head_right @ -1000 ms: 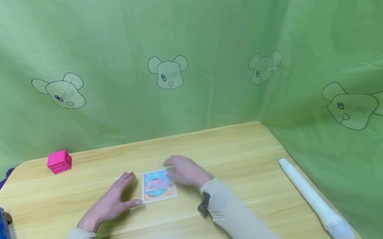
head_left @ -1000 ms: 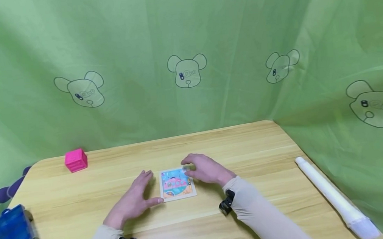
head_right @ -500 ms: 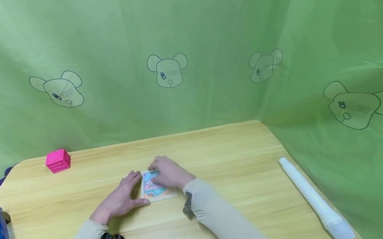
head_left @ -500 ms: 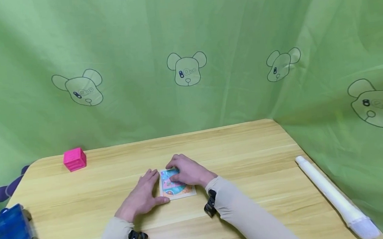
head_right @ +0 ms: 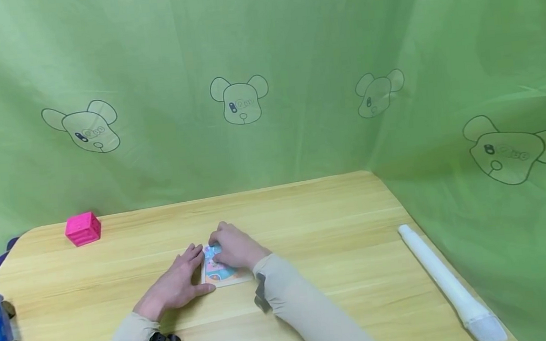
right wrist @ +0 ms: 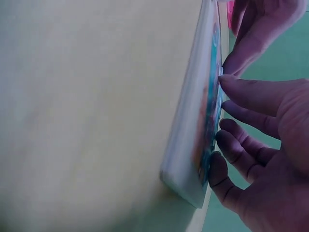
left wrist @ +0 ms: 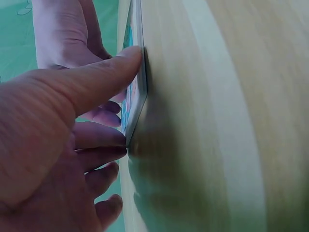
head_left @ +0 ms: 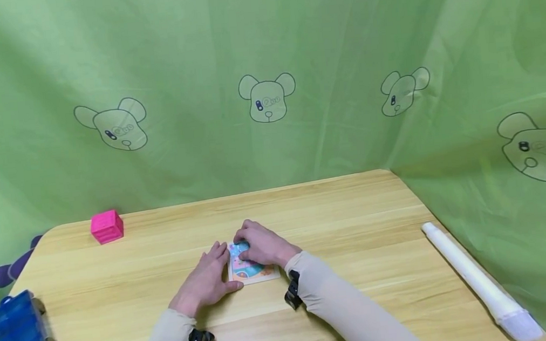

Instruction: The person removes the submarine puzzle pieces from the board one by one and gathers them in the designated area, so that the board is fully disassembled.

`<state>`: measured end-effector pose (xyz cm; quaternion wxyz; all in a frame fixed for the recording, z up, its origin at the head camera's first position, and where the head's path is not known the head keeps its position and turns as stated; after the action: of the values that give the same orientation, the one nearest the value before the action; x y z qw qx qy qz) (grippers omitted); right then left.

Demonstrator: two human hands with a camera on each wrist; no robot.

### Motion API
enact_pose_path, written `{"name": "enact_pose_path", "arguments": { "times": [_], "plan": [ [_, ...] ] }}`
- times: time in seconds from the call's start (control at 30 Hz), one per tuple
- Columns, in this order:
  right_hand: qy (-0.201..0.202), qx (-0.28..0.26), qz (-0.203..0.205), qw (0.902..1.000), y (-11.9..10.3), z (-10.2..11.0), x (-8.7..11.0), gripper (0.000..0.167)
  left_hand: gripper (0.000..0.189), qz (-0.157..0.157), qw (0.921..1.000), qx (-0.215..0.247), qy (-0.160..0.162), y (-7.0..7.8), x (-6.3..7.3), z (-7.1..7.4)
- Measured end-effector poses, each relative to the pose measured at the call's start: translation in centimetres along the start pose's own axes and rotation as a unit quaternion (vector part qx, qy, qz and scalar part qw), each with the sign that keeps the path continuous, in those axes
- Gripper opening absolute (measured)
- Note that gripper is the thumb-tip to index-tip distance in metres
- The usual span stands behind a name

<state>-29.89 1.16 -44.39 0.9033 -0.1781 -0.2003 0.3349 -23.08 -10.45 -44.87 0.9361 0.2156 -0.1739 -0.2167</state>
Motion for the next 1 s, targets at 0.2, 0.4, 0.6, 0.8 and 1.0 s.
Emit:
{"name": "enact_pose_path", "arguments": {
  "times": [0.2,0.4,0.6,0.8,1.0],
  "plan": [
    [-0.01,0.008,-0.005,0.9999,-0.18,-0.01,-0.33,0.031,0.081,0.004,1.0,-0.006,-0.005,0.04,0.02,-0.07],
    [-0.01,0.015,-0.009,0.9998,-0.32,0.07,-0.62,0.029,0.08,0.007,0.9999,-0.011,-0.008,0.1,0.1,-0.03],
    [-0.008,0.016,-0.009,0.9998,-0.28,0.01,-0.87,0.031,0.08,0.008,0.9998,-0.015,-0.009,0.06,0.11,-0.08],
    [-0.004,0.008,0.002,1.0,-0.3,0.03,-0.88,0.031,0.08,0.007,0.9999,-0.008,-0.01,0.07,0.17,-0.04],
    [0.004,-0.007,0.008,0.9999,-0.36,0.41,-0.82,0.023,0.08,0.007,0.9999,-0.005,-0.01,0.04,0.2,-0.03]
  ]
}}
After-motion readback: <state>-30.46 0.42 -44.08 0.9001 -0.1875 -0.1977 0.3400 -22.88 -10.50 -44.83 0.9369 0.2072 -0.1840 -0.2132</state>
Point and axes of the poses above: each hand's wrist, its own x-axis away from the middle knuckle, its own z-axis out of the back of the hand, y = z × x, the point moved 6 cm from there along -x, towards the middle knuckle, and after that the axes turned 13 degrees about -y, right-handed, at the moved point
